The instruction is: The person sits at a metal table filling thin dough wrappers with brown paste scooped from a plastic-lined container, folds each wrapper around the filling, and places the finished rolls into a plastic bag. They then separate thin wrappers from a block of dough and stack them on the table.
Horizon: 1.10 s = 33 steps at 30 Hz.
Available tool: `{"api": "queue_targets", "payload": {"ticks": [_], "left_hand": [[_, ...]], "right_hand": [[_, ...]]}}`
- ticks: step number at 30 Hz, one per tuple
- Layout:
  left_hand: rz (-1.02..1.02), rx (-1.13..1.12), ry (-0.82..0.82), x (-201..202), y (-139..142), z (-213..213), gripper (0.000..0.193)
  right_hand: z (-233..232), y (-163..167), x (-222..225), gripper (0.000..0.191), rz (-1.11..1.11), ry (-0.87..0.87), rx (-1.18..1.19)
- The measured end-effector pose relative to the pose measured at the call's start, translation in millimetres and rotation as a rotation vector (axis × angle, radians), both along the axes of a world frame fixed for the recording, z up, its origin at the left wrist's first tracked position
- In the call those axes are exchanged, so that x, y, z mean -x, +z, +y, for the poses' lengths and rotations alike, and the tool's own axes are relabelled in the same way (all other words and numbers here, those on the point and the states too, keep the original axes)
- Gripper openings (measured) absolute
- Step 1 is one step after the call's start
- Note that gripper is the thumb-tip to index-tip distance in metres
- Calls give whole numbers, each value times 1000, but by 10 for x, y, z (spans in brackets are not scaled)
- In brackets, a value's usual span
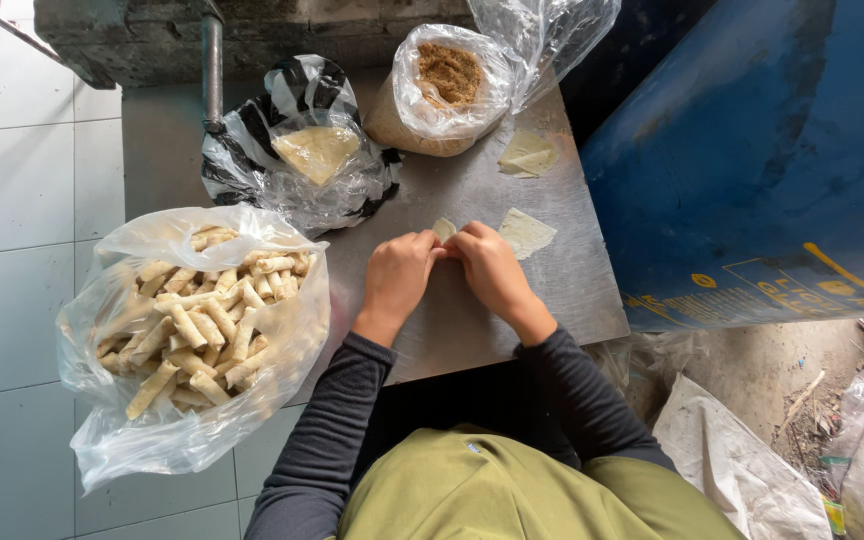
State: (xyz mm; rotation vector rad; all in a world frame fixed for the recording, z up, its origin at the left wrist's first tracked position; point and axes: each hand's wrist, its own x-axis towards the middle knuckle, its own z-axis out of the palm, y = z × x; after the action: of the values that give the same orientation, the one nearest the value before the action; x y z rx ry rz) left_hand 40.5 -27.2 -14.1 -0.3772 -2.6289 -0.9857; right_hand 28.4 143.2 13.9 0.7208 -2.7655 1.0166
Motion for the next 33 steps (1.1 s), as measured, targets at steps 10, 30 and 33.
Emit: {"api": "queue_targets", "payload": {"ticks": [10, 30, 33], "left_hand": [[-123, -75, -82, 28, 104, 32, 10], [-4, -35, 73, -231, 169, 79, 9], [77, 44, 62, -277, 182, 79, 12]], "right_hand": [[189, 144, 339, 16, -214, 145, -199], [254, 40, -120, 16, 105, -10, -50], [265, -20, -181, 14, 242, 7, -102]]}}
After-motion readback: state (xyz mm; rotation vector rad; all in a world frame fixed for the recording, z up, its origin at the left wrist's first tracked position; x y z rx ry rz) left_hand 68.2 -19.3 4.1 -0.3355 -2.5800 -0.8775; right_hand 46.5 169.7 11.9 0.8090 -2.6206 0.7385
